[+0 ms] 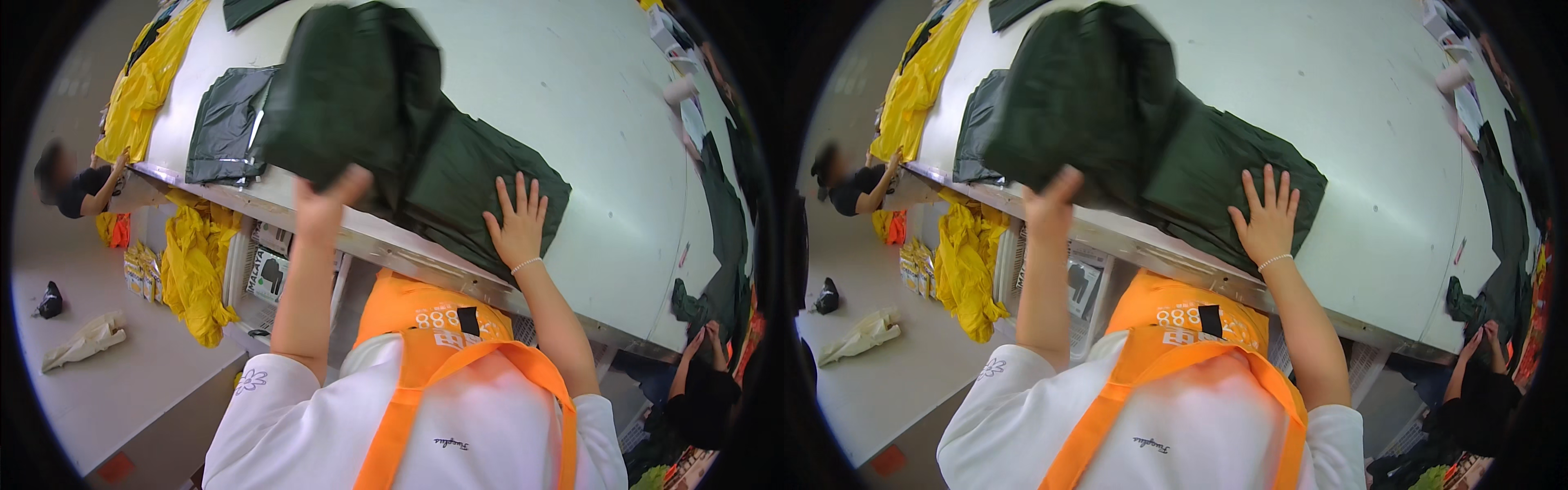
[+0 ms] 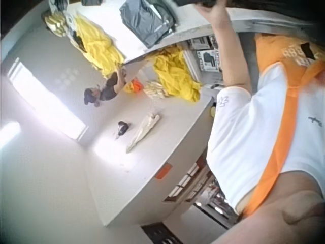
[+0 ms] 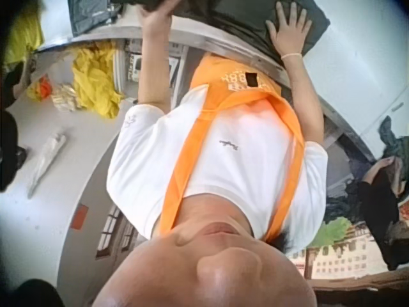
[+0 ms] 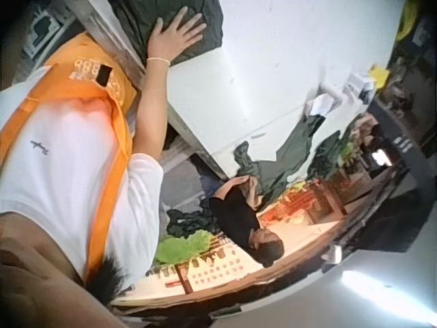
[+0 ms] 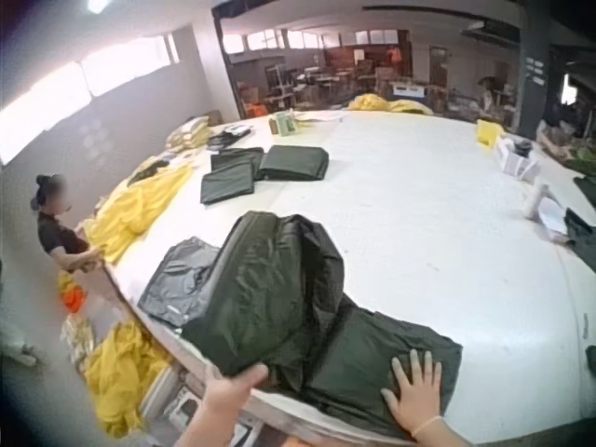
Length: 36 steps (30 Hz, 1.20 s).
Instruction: The person folds a dark green jacket on a white table. They smooth the fabric, fold the sleeves inward, fold the body in half, and then fold it again into a compact rectangle. The folded jacket is placed on a stack of similar items.
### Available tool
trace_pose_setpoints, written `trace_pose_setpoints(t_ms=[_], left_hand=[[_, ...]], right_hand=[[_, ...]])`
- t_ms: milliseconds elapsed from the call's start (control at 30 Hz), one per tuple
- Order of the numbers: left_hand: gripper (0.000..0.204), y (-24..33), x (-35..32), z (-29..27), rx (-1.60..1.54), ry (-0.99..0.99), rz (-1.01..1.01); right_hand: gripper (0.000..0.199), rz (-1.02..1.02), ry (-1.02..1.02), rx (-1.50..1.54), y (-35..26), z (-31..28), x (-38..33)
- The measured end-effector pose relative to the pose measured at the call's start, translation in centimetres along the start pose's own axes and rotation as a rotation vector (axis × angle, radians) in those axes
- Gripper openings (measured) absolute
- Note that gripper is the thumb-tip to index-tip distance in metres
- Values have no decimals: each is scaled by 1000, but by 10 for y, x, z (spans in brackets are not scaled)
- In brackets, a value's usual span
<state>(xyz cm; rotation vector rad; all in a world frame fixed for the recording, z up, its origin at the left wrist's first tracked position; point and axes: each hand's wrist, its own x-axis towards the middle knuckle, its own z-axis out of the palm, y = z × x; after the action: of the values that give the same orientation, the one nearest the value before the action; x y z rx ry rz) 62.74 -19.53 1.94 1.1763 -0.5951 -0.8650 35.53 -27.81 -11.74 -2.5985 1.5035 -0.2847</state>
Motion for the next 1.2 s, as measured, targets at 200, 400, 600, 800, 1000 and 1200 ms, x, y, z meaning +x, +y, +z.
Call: trace_pose_setpoints(t_ms=[200, 400, 600, 800, 1000, 1200], left_hand=[[24, -100, -61, 93, 1068, -1003, 472], [22, -153, -72, 91, 1176, -1057, 413], [23, -164, -62, 102, 1316, -1123, 637], [41, -103, -63, 78, 960, -978, 335], [54, -119, -115, 66, 1366, -786, 405], [54, -124, -132, 62, 1271, -794, 355]], right_hand=[[45, -42, -88, 538, 41, 54, -21], [50, 350, -2, 1256, 82, 28, -26], [57, 149, 161, 816, 115, -52, 7], [49, 407, 172, 811, 89, -40, -65], [46, 491, 11, 880, 48, -46, -134], [17, 467, 150, 961, 45, -68, -135]])
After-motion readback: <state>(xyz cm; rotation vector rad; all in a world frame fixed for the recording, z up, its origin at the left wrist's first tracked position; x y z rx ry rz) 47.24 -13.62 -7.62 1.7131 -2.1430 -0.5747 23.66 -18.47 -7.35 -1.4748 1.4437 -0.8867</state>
